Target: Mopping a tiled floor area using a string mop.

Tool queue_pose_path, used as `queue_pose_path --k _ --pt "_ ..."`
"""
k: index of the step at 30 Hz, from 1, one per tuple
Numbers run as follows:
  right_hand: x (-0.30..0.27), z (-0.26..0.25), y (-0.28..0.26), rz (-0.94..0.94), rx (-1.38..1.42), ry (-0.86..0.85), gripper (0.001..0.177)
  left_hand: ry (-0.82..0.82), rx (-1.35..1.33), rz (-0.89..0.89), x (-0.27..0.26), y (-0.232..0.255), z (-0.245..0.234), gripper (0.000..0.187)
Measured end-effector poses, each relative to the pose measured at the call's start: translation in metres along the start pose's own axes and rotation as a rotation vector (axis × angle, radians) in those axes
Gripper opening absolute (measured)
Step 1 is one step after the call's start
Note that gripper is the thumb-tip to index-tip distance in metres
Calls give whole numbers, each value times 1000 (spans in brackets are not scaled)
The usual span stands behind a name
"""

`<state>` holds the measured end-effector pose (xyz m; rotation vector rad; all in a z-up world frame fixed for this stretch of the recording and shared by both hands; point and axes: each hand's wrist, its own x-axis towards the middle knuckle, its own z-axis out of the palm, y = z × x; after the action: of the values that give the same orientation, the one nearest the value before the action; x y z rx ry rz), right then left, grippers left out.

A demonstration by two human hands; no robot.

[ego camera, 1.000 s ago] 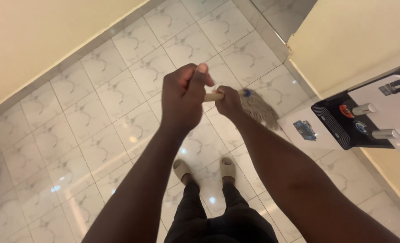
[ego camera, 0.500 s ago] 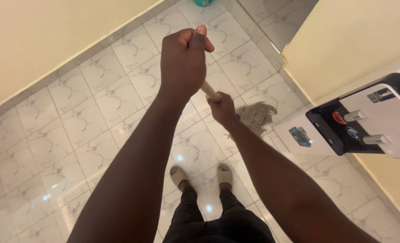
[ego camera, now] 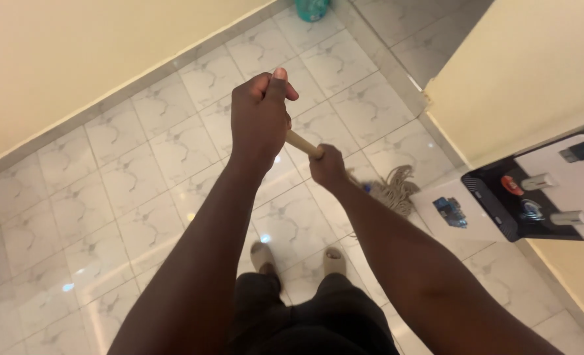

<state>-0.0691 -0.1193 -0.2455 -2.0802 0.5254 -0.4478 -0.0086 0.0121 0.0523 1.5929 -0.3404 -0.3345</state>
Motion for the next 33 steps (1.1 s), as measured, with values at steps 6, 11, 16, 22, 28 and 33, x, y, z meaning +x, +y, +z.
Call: queue_pose_path --k 6,11,16,22,28,33 --pt "15 28 2 -120 -17 82 12 -54 160 411 7 -37 -29 42" --pt "36 41 -31 57 -16 -17 19 -122 137 215 50 -25 -57 43" --pt "29 71 -49 160 -19 64 21 -249 30 29 85 -24 -90 44" --pt "10 93 -63 252 -178 198 26 -338 -45 -31 99 -39 -111 43" --pt "16 93 -66 548 -208 269 14 -375 -111 -16 84 -35 -112 44" --pt "48 96 -26 180 -197 198 14 -306 -43 22 88 -41 -113 44"
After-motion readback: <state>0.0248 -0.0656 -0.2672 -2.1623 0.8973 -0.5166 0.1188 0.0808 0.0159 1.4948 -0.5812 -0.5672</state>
